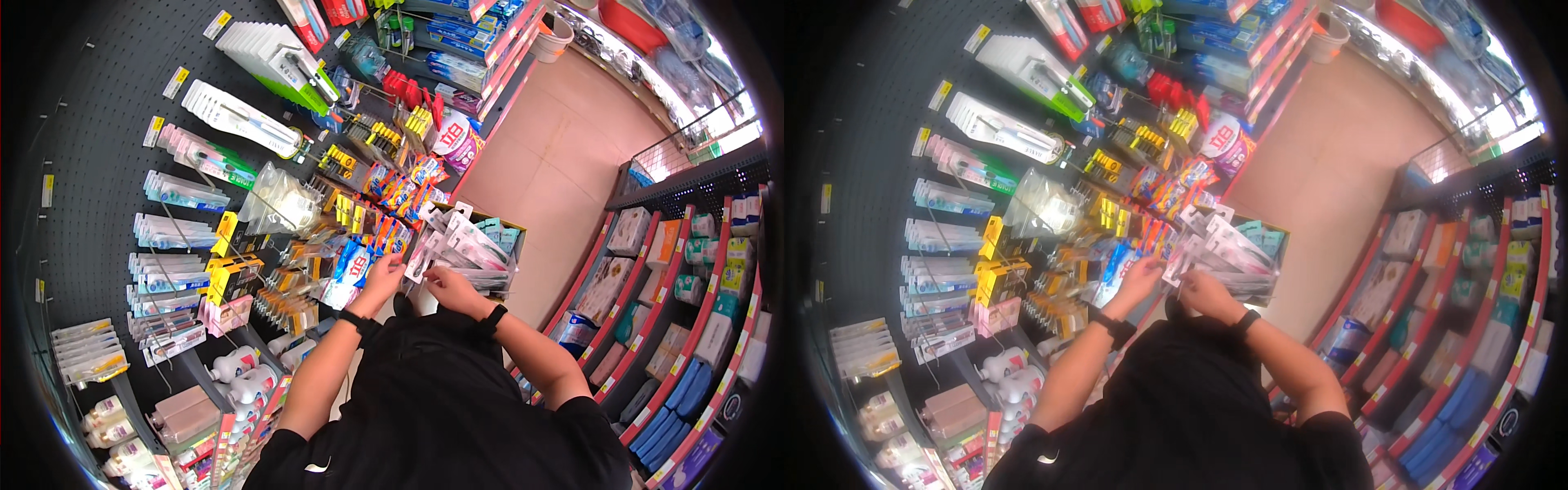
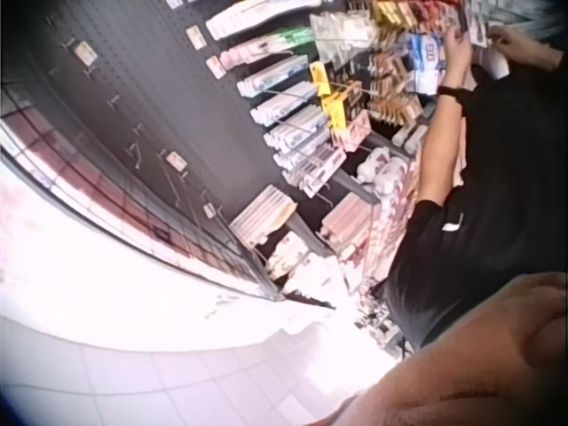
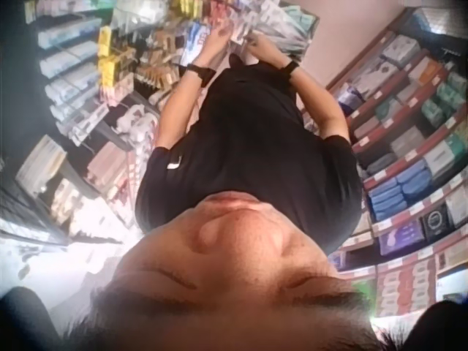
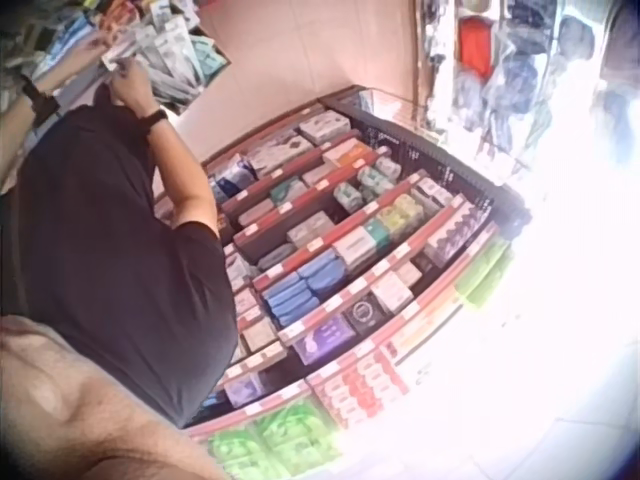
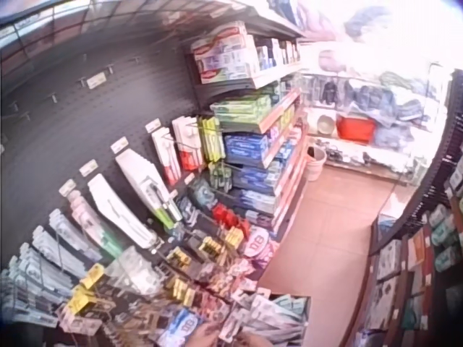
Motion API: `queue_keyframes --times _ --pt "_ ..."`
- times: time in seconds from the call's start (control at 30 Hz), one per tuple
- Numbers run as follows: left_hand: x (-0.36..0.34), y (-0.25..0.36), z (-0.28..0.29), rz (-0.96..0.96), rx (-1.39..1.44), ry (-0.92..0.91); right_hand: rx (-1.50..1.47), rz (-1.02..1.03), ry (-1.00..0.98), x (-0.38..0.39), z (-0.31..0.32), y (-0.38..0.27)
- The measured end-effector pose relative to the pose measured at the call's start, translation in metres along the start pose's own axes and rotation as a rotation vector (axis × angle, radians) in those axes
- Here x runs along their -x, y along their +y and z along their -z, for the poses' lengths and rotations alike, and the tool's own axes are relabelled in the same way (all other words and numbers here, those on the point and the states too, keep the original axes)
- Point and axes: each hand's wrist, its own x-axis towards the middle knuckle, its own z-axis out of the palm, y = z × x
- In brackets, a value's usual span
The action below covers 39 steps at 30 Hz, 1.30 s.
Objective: The person takes packaged toothbrushes from a bin on the floor and places them individually onto hooks on a store shelf, following a color-coded arrangement.
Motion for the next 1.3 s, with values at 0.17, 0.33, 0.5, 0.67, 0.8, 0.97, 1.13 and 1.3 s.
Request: queue_keyframes --times 0.17,0.33,0.5,0.67,0.8,0.97,1.13,1.3 --pt "0.063 0.030 0.044 0.073 0.159 -0.071 0.038 0.043 -0.037 0.002 -0.007 -0.018" --pt "0.117 0.035 0.074 0.175 0.332 -0.011 0.039 0.127 -0.084 0.000 -0.024 -0.027" --pt "0.152 0.041 0.117 0.058 0.465 0.097 -0.016 0.238 -0.150 -0.009 -0.038 -0.049" --pt "0.202 0.060 0.185 -0.160 0.568 0.191 0.020 0.289 -0.269 -0.012 -0.045 -0.133" --pt "0.258 0.085 0.243 -0.333 0.673 0.305 -0.003 0.336 -0.383 -0.003 -0.054 -0.223" --pt "0.325 0.103 0.302 -0.672 0.673 0.505 0.111 0.584 -0.484 0.018 -0.075 -0.343" --pt "0.379 0.113 0.350 -0.871 0.539 1.027 0.287 0.953 -0.548 0.031 -0.138 -0.459" --pt "0.390 0.096 0.408 -0.872 0.307 1.590 0.308 1.212 -0.566 0.023 -0.224 -0.532"
